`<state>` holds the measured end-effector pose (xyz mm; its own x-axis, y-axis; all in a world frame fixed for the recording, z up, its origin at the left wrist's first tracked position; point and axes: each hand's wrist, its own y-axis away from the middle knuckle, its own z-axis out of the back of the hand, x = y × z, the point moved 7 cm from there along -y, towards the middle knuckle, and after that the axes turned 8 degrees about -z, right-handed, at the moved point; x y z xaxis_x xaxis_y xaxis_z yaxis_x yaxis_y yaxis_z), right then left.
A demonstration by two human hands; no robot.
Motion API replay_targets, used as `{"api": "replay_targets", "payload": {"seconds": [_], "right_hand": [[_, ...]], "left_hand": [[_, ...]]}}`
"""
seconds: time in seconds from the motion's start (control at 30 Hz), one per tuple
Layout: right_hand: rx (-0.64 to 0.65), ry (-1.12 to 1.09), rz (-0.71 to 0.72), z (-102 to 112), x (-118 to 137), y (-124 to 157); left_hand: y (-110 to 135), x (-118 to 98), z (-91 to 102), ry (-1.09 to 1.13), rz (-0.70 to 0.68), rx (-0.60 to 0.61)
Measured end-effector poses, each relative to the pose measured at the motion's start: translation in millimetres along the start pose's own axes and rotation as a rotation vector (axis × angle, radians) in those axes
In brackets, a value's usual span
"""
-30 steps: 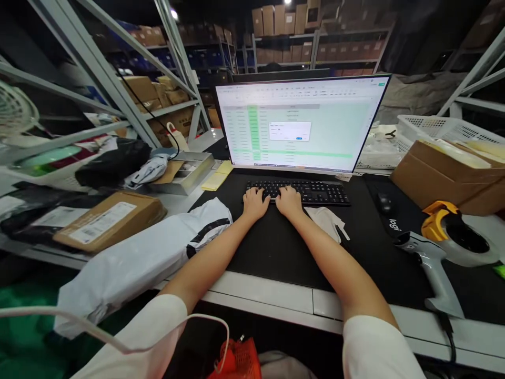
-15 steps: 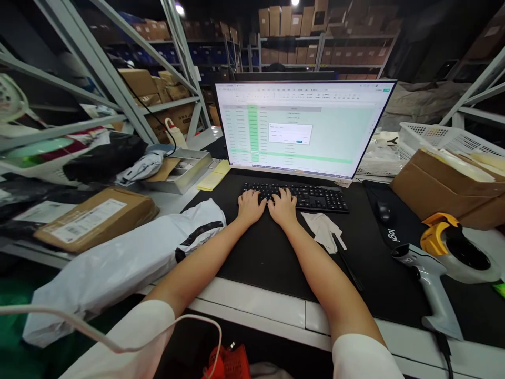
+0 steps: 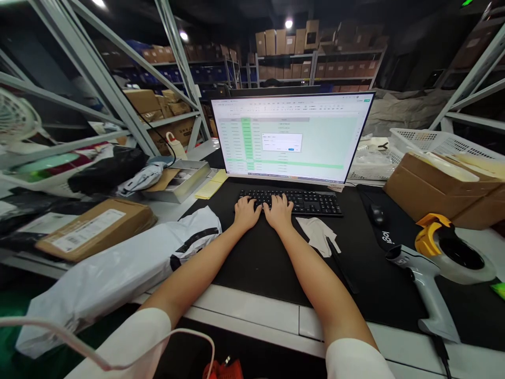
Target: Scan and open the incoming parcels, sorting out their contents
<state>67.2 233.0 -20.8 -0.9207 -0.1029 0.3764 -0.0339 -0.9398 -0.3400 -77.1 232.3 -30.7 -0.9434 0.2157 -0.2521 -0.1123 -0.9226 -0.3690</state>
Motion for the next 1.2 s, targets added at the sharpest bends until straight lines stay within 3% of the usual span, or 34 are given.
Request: {"api": "replay_targets", "payload": {"seconds": [0.17, 0.3, 0.97, 1.2], "right_hand": [[-0.111, 0.058, -0.200, 15, -35, -12], [-0.082, 0.063, -0.236, 17, -55, -18], [-0.036, 0.070, -0.252, 18, -58, -17], [-0.118, 0.035, -0.257, 25, -56, -17]], "left_hand": [[-2, 3, -2.6, 0.002, 0.003, -0.007], [-2, 4, -3.1, 0.004, 0.001, -0.004], [-2, 2, -2.1, 0.000, -0.018, -0.006], [-3, 2, 3.4, 0.007, -0.012, -0.072]]}}
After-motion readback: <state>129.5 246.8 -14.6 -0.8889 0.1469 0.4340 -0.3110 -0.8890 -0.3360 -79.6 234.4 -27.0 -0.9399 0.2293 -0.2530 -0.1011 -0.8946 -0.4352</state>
